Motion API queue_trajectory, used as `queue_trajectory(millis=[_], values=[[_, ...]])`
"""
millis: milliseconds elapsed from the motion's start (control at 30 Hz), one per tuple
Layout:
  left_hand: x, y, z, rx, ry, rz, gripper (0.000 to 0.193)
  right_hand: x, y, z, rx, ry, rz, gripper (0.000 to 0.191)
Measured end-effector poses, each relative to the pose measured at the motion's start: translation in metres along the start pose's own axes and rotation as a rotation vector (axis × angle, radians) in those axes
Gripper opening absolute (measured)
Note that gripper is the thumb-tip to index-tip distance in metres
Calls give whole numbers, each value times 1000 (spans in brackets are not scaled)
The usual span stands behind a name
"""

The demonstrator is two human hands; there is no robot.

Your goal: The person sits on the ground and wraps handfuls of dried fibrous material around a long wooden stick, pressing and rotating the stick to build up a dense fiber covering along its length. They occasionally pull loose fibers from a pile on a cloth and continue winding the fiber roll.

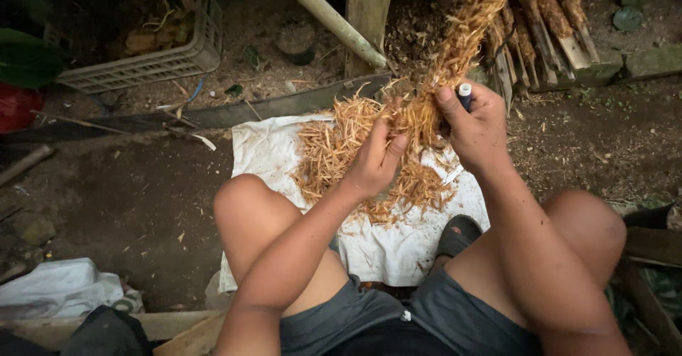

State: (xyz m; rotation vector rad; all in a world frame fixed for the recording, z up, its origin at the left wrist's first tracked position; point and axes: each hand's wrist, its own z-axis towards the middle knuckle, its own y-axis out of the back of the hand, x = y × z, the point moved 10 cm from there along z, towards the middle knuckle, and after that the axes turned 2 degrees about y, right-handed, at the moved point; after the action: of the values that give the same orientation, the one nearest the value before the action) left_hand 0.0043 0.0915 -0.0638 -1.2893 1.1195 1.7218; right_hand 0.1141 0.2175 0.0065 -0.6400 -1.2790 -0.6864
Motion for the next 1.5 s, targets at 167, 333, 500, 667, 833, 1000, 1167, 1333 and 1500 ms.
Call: queue_trajectory(millis=[167, 333, 500, 667, 833, 1000, 1167, 1333, 1500], values=[[-23, 9, 1, -67, -122, 118, 34, -11, -6, -4, 38, -21, 59, 31], [10, -1, 4, 65, 63, 10, 31, -3, -18, -10, 139, 50, -29, 31], [36, -9, 2, 79, 146, 51, 25, 4, -22, -9, 165, 56, -70, 28], [12, -11, 6, 72, -97, -297, 38, 12, -10, -1, 142, 129, -171, 24], [4, -8, 3, 111, 109, -398, 66, 14, 6, 4, 96, 160, -230, 24], [-44, -8, -1, 93, -191, -141, 76, 4, -4, -1, 121, 105, -185, 28], [-51, -3, 5, 31, -240, 81, 71, 0, -14, -1, 146, 73, -160, 26], [-54, 1, 6, 61, -243, 21, 77, 5, -16, 0, 146, 94, -202, 27], [-3, -16, 10, 113, 169, 141, 51, 0, -25, -4, 165, -2, -178, 32]])
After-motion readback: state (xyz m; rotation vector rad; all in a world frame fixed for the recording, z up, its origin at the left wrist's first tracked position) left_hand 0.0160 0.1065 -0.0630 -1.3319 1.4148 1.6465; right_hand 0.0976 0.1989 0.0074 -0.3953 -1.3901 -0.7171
